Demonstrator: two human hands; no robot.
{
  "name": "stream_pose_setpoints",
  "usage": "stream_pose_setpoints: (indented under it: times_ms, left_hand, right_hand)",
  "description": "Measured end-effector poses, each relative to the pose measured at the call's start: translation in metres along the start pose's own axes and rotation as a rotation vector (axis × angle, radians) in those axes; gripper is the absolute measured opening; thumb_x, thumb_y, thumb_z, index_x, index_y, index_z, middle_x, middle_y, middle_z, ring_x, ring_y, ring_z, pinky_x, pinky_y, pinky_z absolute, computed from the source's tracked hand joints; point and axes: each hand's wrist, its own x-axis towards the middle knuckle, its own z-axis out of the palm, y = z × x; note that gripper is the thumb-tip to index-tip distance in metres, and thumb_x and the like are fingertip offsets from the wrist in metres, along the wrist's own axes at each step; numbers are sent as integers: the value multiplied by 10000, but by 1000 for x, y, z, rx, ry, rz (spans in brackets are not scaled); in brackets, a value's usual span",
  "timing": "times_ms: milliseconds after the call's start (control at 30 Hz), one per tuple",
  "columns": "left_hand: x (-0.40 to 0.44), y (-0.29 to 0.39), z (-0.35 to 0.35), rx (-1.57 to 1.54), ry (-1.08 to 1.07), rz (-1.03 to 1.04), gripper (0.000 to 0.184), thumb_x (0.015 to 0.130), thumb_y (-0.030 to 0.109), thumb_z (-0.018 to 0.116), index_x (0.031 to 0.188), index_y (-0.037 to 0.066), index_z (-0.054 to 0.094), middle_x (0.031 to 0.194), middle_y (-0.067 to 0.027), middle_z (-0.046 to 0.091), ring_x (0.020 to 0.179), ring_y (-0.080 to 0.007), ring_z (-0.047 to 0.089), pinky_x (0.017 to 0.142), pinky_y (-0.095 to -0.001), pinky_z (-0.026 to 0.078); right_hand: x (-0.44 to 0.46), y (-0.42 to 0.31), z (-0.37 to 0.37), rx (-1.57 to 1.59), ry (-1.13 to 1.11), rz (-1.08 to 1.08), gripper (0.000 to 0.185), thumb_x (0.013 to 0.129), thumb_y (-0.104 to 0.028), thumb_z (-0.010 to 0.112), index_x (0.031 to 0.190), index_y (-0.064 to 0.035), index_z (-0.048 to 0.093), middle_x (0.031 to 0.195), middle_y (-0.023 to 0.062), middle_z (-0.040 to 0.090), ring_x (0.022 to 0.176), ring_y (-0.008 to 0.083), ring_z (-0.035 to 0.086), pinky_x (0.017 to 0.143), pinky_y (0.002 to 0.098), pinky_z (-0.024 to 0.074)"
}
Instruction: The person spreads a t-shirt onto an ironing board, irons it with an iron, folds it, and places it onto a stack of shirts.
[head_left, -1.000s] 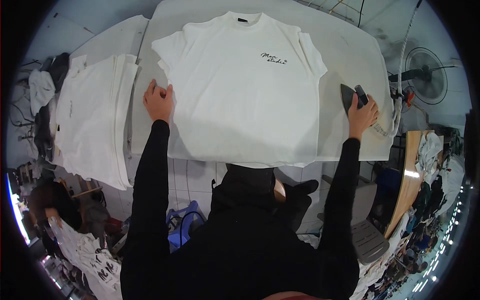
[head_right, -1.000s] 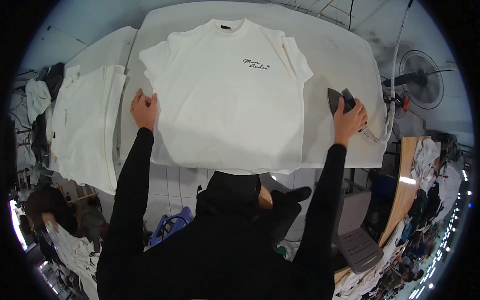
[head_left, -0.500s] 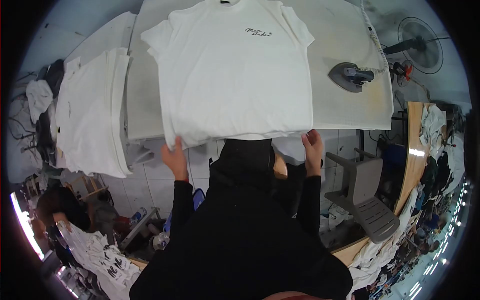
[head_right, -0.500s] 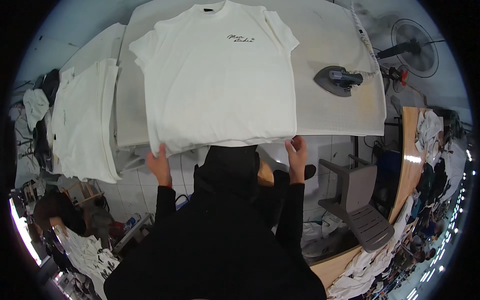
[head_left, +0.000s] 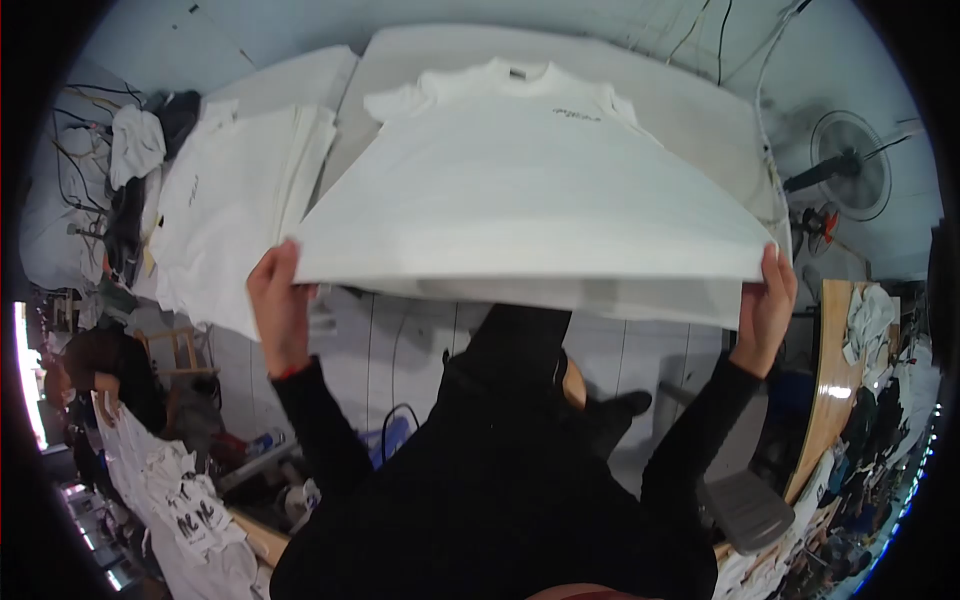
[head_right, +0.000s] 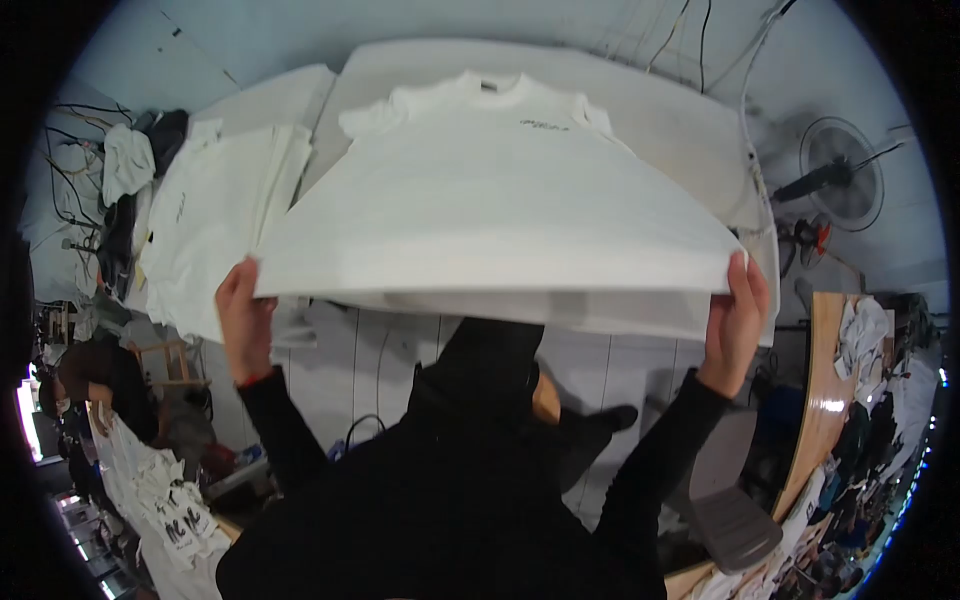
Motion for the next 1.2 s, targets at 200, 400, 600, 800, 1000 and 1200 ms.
stream_pose_setpoints:
  times_ms: [200, 400, 600, 800, 1000, 1200]
  left_hand:
    - [-32, 118, -45, -370, 89, 386, 389, 1111, 253, 647, 1354, -49, 664, 1296, -169, 741, 1214, -255, 721, 1067, -414, 564]
    - [87, 256, 12, -562, -273, 541, 388, 1111, 134, 648, 1446, -57, 601, 1415, -222, 687, 1331, -266, 663, 1153, -447, 546]
    - [324, 169, 145, -441, -197, 74, 208, 991, 47, 807, 1123, -49, 679, 1064, -170, 717, 923, -248, 760, 746, -249, 667]
    - [395, 229, 192, -552, -185, 287, 267, 1005, 20, 773, 1173, -112, 613, 1158, -210, 685, 1005, -300, 753, 842, -297, 681]
    - [359, 251, 184, -435, -190, 307, 276, 1015, 43, 772, 1177, -133, 634, 1169, -184, 700, 986, -282, 755, 849, -304, 669]
    - [337, 104, 144, -125, -222, 134, 262, 1031, 134, 782, 1137, -92, 704, 1098, -148, 741, 909, -217, 749, 768, -280, 637]
  right_hand:
    - [-25, -99, -48, 159, -68, -283, 380, 1120, -218, 621, 1369, 69, 640, 1312, 196, 723, 1236, 302, 709, 1119, 468, 542]
    - [62, -226, 42, 228, -115, -400, 336, 1160, -201, 546, 1393, 27, 628, 1381, 217, 706, 1248, 320, 709, 1103, 525, 582]
    - [255, -110, 118, 31, -45, 135, 315, 1093, -218, 698, 1260, 42, 634, 1229, 185, 692, 1076, 318, 723, 990, 520, 621]
    - [353, -154, 142, 214, -38, -377, 328, 1100, -163, 682, 1262, 115, 616, 1243, 186, 665, 1129, 328, 710, 1036, 488, 619]
    - [358, -160, 143, 220, -58, -362, 319, 1100, -177, 689, 1239, 102, 622, 1252, 192, 668, 1155, 338, 711, 1055, 487, 621]
    - [322, -11, 97, 193, 57, 30, 270, 1085, -200, 709, 1213, 28, 642, 1203, 183, 709, 1060, 339, 735, 918, 521, 651]
